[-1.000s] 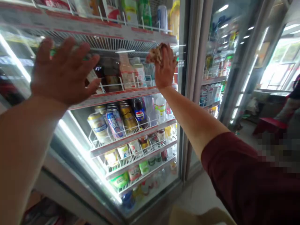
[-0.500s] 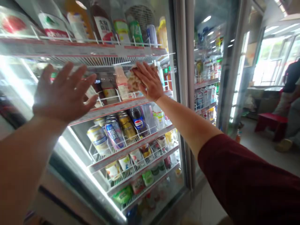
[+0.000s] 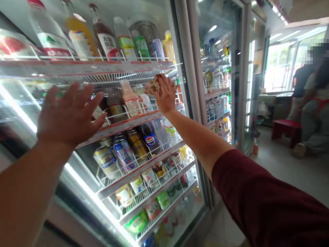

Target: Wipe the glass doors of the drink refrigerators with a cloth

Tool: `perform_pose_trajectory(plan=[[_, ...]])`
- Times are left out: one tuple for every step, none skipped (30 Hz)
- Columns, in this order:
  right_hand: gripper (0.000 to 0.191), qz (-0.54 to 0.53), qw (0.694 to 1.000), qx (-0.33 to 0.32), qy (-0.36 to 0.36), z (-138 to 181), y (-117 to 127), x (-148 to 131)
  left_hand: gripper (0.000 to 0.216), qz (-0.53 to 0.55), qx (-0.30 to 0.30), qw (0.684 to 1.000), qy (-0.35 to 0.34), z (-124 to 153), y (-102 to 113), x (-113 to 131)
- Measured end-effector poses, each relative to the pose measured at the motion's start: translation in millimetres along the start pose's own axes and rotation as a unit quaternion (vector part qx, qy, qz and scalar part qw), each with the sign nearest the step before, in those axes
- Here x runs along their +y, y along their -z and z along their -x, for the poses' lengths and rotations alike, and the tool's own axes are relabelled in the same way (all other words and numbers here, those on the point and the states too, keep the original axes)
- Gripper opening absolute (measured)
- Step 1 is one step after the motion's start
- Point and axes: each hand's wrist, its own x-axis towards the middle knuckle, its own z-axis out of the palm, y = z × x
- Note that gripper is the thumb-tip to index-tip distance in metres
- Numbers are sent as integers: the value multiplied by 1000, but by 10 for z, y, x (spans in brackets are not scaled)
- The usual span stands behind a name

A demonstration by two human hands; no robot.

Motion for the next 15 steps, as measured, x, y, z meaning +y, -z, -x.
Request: perform_pose_trajectory(plan=[[63, 1, 1000, -5, 3, 25, 12, -44, 91, 0, -3, 1000, 1, 0, 3, 2], [63, -2, 1000, -10, 8, 46, 21, -93, 90, 0, -3, 1000, 3, 0, 5, 6], [63, -6, 1000, -17, 21, 61, 24, -145, 88, 0, -5, 1000, 3, -1, 6, 11], [63, -10, 999, -25, 41, 69, 23, -200, 86, -1, -7, 1000, 5, -2, 6, 18], [63, -14, 997, -35, 62, 69, 15, -256, 84, -3, -9, 1000, 8, -4, 6, 25], [63, -17, 996, -43, 75, 62, 1, -313, 82, -5, -11, 1000, 13, -6, 5, 33], [65, -17, 996, -46, 72, 50, -16, -370, 80, -4, -13, 1000, 18, -9, 5, 40], [67, -14, 998, -44, 48, 38, -33, -427, 78, -3, -15, 1000, 23, -13, 7, 49], [69, -7, 999, -39, 11, 30, -46, -482, 77, -1, -15, 1000, 26, -18, 11, 57], [71, 3, 999, -33, -22, 28, -50, -532, 76, 2, -13, 1000, 28, -24, 18, 65], [71, 16, 999, -30, -34, 37, -42, -575, 76, 5, -11, 1000, 28, -29, 27, 73], [70, 28, 999, -33, -21, 57, -18, -608, 77, 11, -6, 1000, 24, -32, 37, 78], [69, 39, 998, -42, 17, 84, 19, -631, 79, 17, -2, 1000, 16, -31, 44, 81], [66, 47, 995, -57, 72, 115, 66, -644, 82, 25, -1, 1000, 10, -24, 47, 77], [64, 54, 987, -75, 131, 143, 118, -649, 83, 39, -1, 999, 9, -12, 40, 65]])
